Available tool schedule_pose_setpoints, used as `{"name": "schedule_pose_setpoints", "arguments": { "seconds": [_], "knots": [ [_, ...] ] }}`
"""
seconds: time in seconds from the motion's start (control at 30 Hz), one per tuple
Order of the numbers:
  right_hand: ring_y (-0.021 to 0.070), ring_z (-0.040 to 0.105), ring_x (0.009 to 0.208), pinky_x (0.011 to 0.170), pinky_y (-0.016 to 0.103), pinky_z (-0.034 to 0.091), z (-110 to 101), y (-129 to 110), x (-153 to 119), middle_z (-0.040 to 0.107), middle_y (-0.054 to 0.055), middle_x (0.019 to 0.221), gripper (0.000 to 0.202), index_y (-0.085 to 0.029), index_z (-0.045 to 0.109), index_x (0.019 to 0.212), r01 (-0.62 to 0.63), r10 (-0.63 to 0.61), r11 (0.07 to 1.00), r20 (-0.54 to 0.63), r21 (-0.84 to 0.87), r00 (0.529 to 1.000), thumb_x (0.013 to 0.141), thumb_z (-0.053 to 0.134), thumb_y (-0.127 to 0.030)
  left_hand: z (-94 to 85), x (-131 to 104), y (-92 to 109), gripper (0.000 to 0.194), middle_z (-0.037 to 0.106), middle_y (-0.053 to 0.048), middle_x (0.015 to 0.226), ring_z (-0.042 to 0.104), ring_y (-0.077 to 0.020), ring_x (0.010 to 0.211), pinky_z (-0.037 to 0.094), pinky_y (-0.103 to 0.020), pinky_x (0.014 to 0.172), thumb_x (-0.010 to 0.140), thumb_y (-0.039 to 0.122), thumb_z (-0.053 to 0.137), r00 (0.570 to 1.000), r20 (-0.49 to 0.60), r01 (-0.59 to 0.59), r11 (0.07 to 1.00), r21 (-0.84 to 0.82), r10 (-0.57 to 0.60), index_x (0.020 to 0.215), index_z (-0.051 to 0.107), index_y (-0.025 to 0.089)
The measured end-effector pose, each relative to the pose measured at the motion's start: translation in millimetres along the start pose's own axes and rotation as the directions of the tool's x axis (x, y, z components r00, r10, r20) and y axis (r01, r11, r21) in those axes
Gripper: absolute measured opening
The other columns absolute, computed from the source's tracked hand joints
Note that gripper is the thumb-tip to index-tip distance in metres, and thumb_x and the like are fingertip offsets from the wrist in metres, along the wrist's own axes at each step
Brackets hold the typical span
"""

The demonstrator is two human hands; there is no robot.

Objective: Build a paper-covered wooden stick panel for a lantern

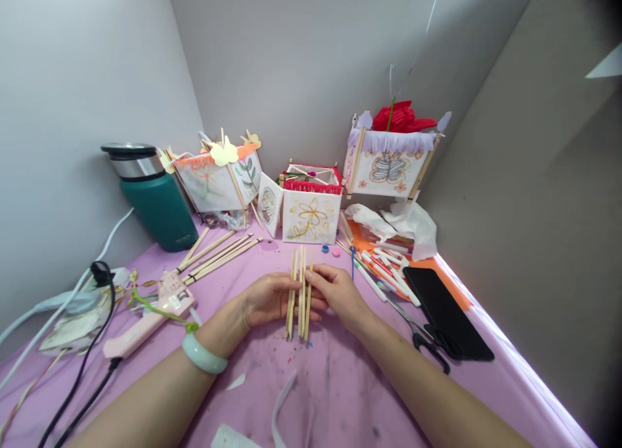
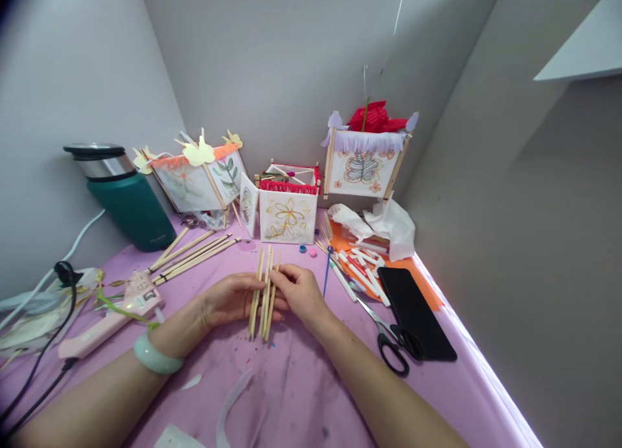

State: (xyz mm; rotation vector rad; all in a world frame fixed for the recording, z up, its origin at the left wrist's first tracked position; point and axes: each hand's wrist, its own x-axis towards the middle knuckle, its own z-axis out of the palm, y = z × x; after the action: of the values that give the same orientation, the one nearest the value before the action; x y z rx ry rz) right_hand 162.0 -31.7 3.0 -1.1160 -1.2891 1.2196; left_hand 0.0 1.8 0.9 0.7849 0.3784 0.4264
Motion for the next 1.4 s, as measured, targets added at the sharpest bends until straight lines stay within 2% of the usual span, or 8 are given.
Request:
{"name": "schedule_pose_setpoints", "arguments": {
  "seconds": [0.3,0.47,0.63,0.9,1.0,1.2,1.3,1.4],
  "knots": [
    [0.0096,0.045,0.052,0.049,0.021,0.036,-12,-1,5,0.050,-0.004,0.057,0.029,-0.017,0.066,0.075,0.051,-0.051,0.999,-0.234,-0.006,0.971,0.078,0.062,-0.046,-3.5,6,-5,0.021,0.071,-0.016,0.093,0.069,-0.0228,0.082,0.053,-0.040,0.081,0.083,0.025,0.061,0.971,-0.217,-0.079,0.991,0.110,0.102,0.096,0.064,0.009],
    [0.0064,0.038,0.041,0.041,0.019,0.029,-13,0,5,0.046,-0.007,0.050,0.038,-0.018,0.058,0.073,0.043,-0.020,0.996,-0.261,0.083,0.965,0.076,0.063,-0.055,6.3,8,-6,0.021,0.056,0.001,0.059,0.050,-0.0082,0.044,0.044,-0.022,0.047,0.085,0.036,0.055,0.881,-0.383,-0.115,0.910,0.399,0.279,0.082,0.058,0.015],
    [0.0057,0.040,0.041,0.040,0.019,0.030,-4,7,3,0.054,-0.004,0.054,0.040,-0.016,0.059,0.073,0.049,-0.020,0.993,-0.255,0.108,0.967,0.074,0.066,-0.056,27.8,6,1,0.023,0.054,0.003,0.051,0.036,-0.0067,0.036,0.031,-0.021,0.040,0.084,0.036,0.055,0.844,-0.383,0.121,0.563,0.818,0.375,0.079,0.064,0.015],
    [0.0076,0.045,0.043,0.040,0.020,0.033,-2,31,1,0.057,-0.003,0.062,0.040,-0.017,0.061,0.088,0.049,-0.055,0.996,-0.094,-0.074,0.994,0.085,0.050,-0.055,-5.9,-50,93,0.013,0.067,-0.013,0.079,0.062,-0.0299,0.090,0.042,-0.035,0.079,0.079,0.018,0.057,0.483,-0.510,0.631,0.122,0.767,0.711,0.071,0.066,0.015],
    [0.0085,0.048,0.049,0.047,0.021,0.037,-3,32,-2,0.057,-0.002,0.063,0.034,-0.017,0.063,0.087,0.062,-0.066,0.989,-0.030,-0.134,0.997,0.087,0.050,-0.049,-13.9,-64,99,0.015,0.067,-0.018,0.090,0.058,-0.0359,0.100,0.040,-0.042,0.083,0.081,0.019,0.053,0.412,-0.517,0.747,0.047,0.663,0.750,0.082,0.067,0.012],
    [0.0134,0.058,0.080,0.073,0.026,0.046,4,-4,-47,0.064,0.004,0.094,0.029,-0.019,0.067,0.103,0.263,-0.143,0.921,0.378,-0.288,0.915,0.087,0.057,-0.042,16.3,-73,46,0.028,0.068,-0.005,0.076,0.061,-0.0201,0.075,0.039,-0.028,0.067,0.085,0.038,0.048,0.642,-0.445,0.633,-0.104,0.767,0.624,0.081,0.068,0.019],
    [0.0216,0.052,0.106,0.090,0.036,0.041,20,-15,-94,0.057,0.009,0.120,0.055,-0.023,0.058,0.124,0.615,-0.220,0.678,0.688,-0.402,0.692,0.078,0.067,-0.052,29.7,-82,21,0.033,0.065,-0.002,0.066,0.058,-0.0175,0.065,0.035,-0.027,0.062,0.085,0.042,0.045,0.708,-0.427,0.560,-0.080,0.824,0.562,0.074,0.066,0.019],
    [0.0232,0.052,0.094,0.082,0.039,0.040,36,-3,-130,0.062,0.010,0.105,0.034,-0.020,0.065,0.105,0.727,-0.259,0.415,0.694,-0.548,0.671,0.086,0.060,-0.048,37.4,-96,3,0.028,0.067,-0.002,0.068,0.060,-0.0174,0.067,0.035,-0.026,0.062,0.082,0.040,0.048,0.731,-0.450,0.532,-0.015,0.847,0.513,0.078,0.066,0.020]
  ]
}}
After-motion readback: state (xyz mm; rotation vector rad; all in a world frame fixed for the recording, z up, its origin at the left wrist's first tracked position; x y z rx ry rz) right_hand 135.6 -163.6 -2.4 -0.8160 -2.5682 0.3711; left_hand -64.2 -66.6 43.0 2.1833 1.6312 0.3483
